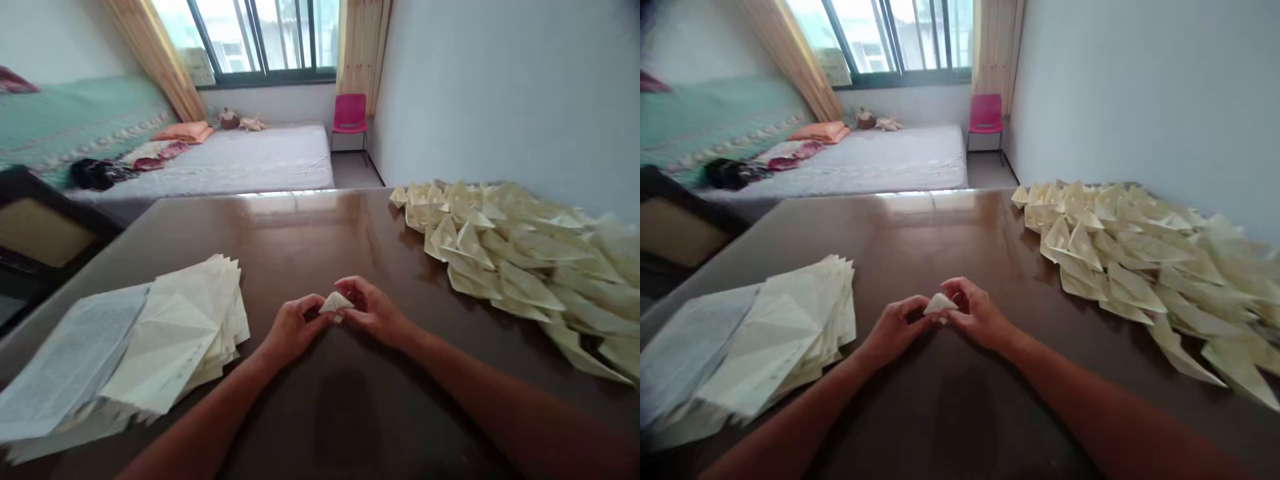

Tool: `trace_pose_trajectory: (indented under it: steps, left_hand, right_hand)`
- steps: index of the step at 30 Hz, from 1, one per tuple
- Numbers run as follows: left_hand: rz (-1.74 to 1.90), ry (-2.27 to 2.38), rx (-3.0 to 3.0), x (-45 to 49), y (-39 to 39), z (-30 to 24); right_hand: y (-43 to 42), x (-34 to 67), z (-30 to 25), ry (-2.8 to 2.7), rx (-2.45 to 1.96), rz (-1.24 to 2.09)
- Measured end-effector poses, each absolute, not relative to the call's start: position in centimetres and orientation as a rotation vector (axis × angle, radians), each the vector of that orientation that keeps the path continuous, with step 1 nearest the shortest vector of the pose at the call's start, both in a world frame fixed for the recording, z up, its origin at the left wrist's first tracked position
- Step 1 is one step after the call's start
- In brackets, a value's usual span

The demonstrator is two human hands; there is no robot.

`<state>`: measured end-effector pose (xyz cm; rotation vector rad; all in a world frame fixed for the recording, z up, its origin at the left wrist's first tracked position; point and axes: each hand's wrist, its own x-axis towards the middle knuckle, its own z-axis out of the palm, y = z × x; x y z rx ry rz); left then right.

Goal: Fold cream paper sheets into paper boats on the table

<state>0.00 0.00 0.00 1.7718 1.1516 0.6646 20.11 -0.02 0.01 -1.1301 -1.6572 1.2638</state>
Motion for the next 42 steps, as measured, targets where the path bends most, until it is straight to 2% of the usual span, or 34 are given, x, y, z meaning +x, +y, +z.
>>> trace_pose_trajectory:
  steps: [7,14,20,30,38,42]
  left_hand:
    - [0.796,1.149,1.799,0.4,-0.2,0.1]
    - [0.863,1.086,1.734,0.6,-0.2,0.1]
    - [0.929,1.119,1.732,0.9,-0.3,0.1]
    - [0.873,1.014,1.605,0.8,0.1,0.3]
    - [0.919,1.154,1.999,0.5,0.3,0.4]
    - [0.941,1.177,2.148,0.2,0.7,-0.1]
  right_hand:
    - [-0.2,19.9,0.0,-1.846,-1.220,1.139]
    - [0.1,20.3,-0.1,-1.843,-1.128,1.184]
    - [-0.1,20.3,0.4,-1.925,-1.125,1.027]
    - [-0.3,19.9,0.6,-1.956,-1.122,1.021]
    - [0.1,20.0,0.2,-1.939,-1.145,1.045]
    - [0.5,20.3,-0.4,-1.936,-1.136,0.940]
